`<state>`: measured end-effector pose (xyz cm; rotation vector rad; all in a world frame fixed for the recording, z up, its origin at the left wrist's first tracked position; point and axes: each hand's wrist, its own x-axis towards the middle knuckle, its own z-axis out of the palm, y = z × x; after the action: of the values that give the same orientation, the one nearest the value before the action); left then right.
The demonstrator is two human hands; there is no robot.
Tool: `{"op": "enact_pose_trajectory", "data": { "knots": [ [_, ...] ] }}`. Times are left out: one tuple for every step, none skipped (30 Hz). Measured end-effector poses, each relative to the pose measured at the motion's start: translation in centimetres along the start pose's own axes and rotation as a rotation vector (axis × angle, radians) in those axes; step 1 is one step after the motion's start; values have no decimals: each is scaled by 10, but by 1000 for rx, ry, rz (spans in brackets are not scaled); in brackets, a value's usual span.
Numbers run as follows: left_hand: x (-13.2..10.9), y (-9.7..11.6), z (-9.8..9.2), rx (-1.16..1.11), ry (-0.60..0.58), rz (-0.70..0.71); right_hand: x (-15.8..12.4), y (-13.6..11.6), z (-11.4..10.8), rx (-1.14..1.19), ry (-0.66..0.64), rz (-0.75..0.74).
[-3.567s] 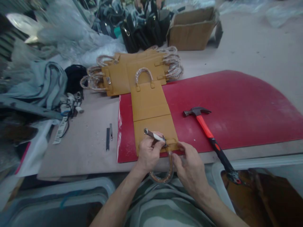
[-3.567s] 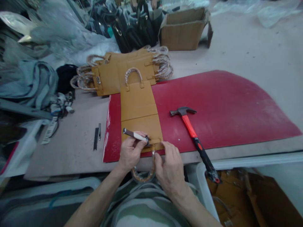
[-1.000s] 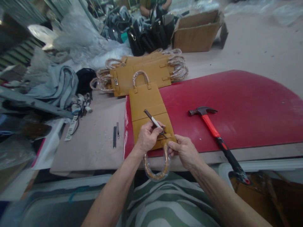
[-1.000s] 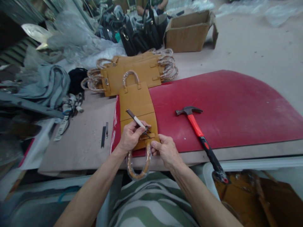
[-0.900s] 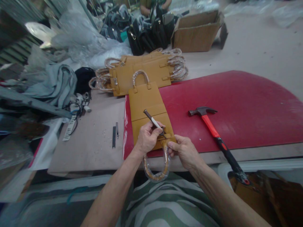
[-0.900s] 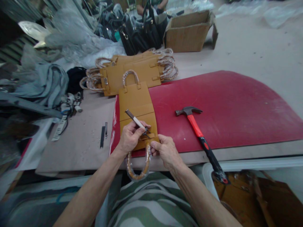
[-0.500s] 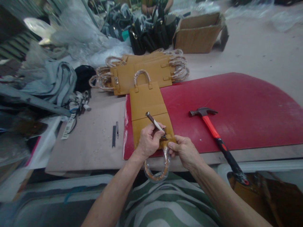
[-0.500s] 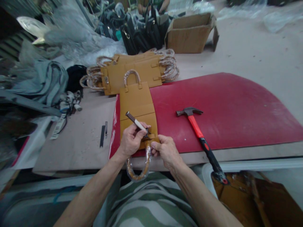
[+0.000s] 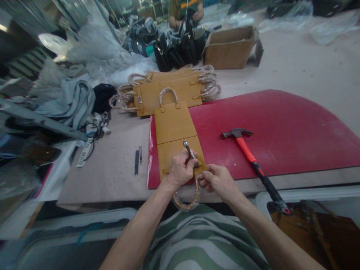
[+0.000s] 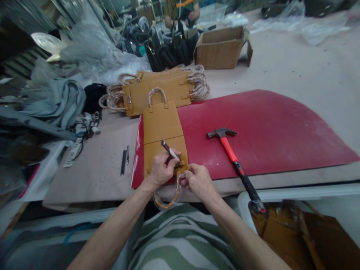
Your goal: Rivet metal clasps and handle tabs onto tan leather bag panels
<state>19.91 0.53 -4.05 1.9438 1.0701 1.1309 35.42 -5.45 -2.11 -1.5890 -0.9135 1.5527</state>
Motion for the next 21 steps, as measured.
{"op": "enact_pose_trajectory", "data": {
  "knots": [
    [-2,-1,1,19,-13,21,-3,1,-4,-25,6,-7],
    [-3,-2,2,40,-27,47,-6,1,-8,-48,11,-17],
    [-5,-3,3,59,-40,74,-10,1,-13,-63,15,-25],
    [-6,-4,4,72,-50,98,-13,1,-19,-85,20,-37],
    [-7,-4,5,81,-57,116,-17,1,-25,-124,33,-58],
    [-7,-4,5,86,-59,131,-20,1,-34,-180,65,-93],
    [-8,-4,6,87,-59,141,-23,1,-43,-253,126,-143],
    [-8,-4,6,86,-56,148,-25,1,-54,-338,210,-208],
    [-7,-4,7,87,-53,152,-27,1,-67,-430,317,-282],
    [-7,-4,7,89,-48,153,-28,2,-80,-530,427,-360],
    [-7,-4,8,92,-44,154,-28,2,-94,-631,527,-433],
    [-7,-4,8,95,-39,155,-27,3,-107,-744,602,-496],
    [-7,-3,8,96,-36,157,-25,4,-119,-865,638,-541],
    [-7,-3,9,95,-32,159,-23,5,-129,-973,646,-559],
    [-7,-3,9,92,-31,159,-19,5,-138,-1048,632,-548],
    [-7,-3,9,89,-33,158,-15,5,-144,-1070,604,-508],
    [-7,-3,9,87,-37,155,-11,4,-149,-1013,566,-433],
    [-7,-3,10,86,-41,151,-7,1,-151,-900,509,-337],
    [-7,-3,10,87,-45,146,-3,-3,-151,-760,443,-240],
    [-7,-2,10,88,-49,145,0,-8,-150,-619,371,-156],
    [-6,-2,10,89,-51,146,3,-15,-147,-501,291,-92]
  ]
}}
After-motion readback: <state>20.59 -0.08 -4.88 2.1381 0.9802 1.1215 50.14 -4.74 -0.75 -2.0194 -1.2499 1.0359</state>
